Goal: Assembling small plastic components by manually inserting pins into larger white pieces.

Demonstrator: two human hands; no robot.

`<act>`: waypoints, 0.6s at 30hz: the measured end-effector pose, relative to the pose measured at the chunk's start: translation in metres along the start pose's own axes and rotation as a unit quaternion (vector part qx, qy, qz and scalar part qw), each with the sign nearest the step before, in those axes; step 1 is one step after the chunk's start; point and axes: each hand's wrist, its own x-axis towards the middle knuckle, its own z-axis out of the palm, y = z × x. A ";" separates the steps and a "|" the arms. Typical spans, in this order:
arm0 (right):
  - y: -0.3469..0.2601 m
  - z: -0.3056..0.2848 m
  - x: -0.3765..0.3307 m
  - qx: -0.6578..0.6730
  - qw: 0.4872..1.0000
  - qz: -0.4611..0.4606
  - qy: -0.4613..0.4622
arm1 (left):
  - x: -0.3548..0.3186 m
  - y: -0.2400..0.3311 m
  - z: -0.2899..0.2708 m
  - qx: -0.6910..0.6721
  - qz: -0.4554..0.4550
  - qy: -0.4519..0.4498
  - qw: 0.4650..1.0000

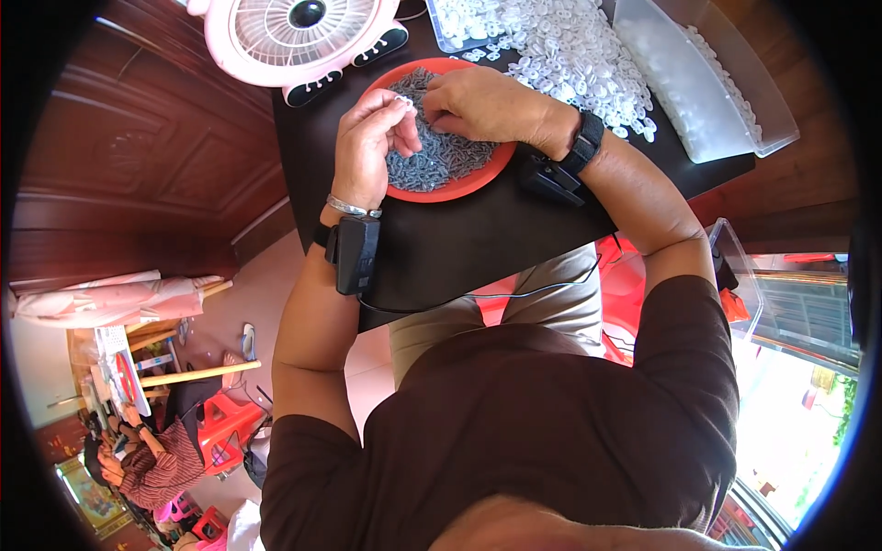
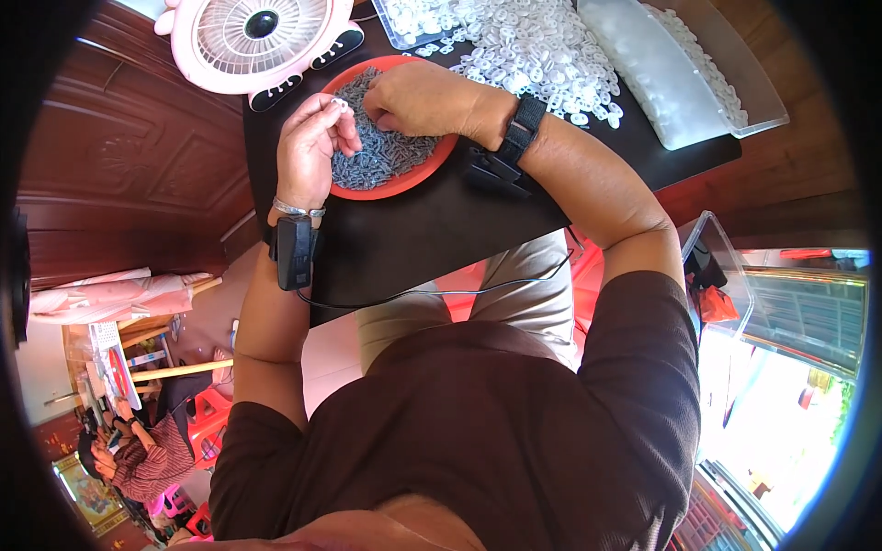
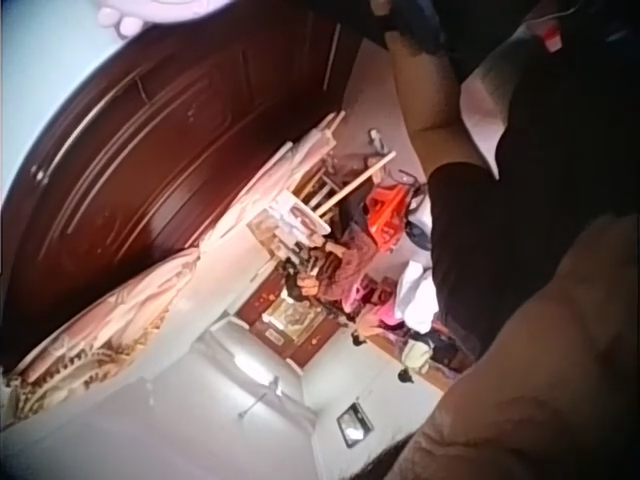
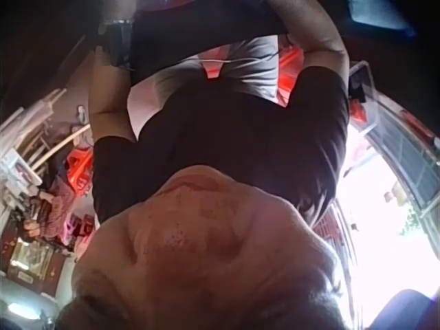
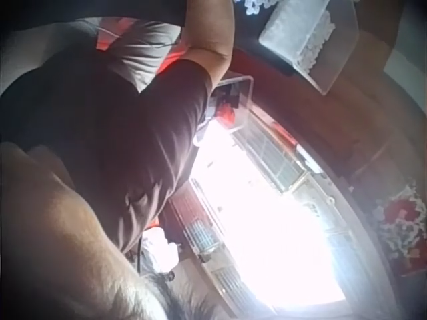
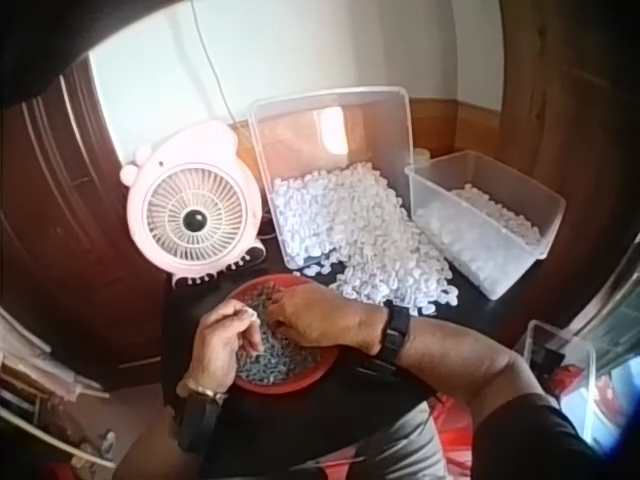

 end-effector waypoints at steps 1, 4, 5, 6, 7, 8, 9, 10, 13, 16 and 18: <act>-0.001 0.000 0.001 -0.002 1.000 0.001 0.010 | 0.000 -0.001 -0.002 -0.024 0.002 -0.006 1.000; -0.002 0.002 0.001 -0.002 0.999 0.025 0.024 | -0.001 -0.002 -0.002 -0.044 0.017 -0.004 0.999; -0.001 0.002 0.001 -0.002 0.998 0.048 0.028 | 0.000 -0.003 -0.001 -0.044 0.016 -0.006 0.999; 0.001 0.001 0.001 -0.002 0.998 0.050 0.028 | 0.000 -0.003 0.000 -0.052 0.024 -0.012 0.998; 0.002 0.000 0.001 0.015 0.997 0.053 0.050 | 0.001 -0.004 0.001 -0.060 0.032 -0.018 0.998; 0.003 -0.001 0.002 0.031 0.995 0.056 0.072 | 0.001 -0.004 0.002 -0.060 0.031 -0.020 0.998; 0.002 -0.003 0.002 0.032 0.995 0.058 0.072 | 0.000 -0.004 0.003 -0.053 0.033 -0.018 0.998; 0.000 -0.007 0.003 0.077 0.989 0.086 0.091 | 0.000 -0.003 0.004 -0.046 0.035 -0.017 0.998; 0.000 -0.011 0.004 0.122 0.978 0.119 0.118 | -0.003 -0.001 0.005 -0.030 0.037 -0.001 0.999; -0.001 -0.014 0.004 0.216 0.962 0.129 0.106 | -0.005 0.003 0.005 -0.017 0.039 0.015 0.999; -0.002 -0.014 0.006 0.282 0.944 0.154 0.073 | -0.006 0.004 0.003 -0.008 0.041 0.019 0.999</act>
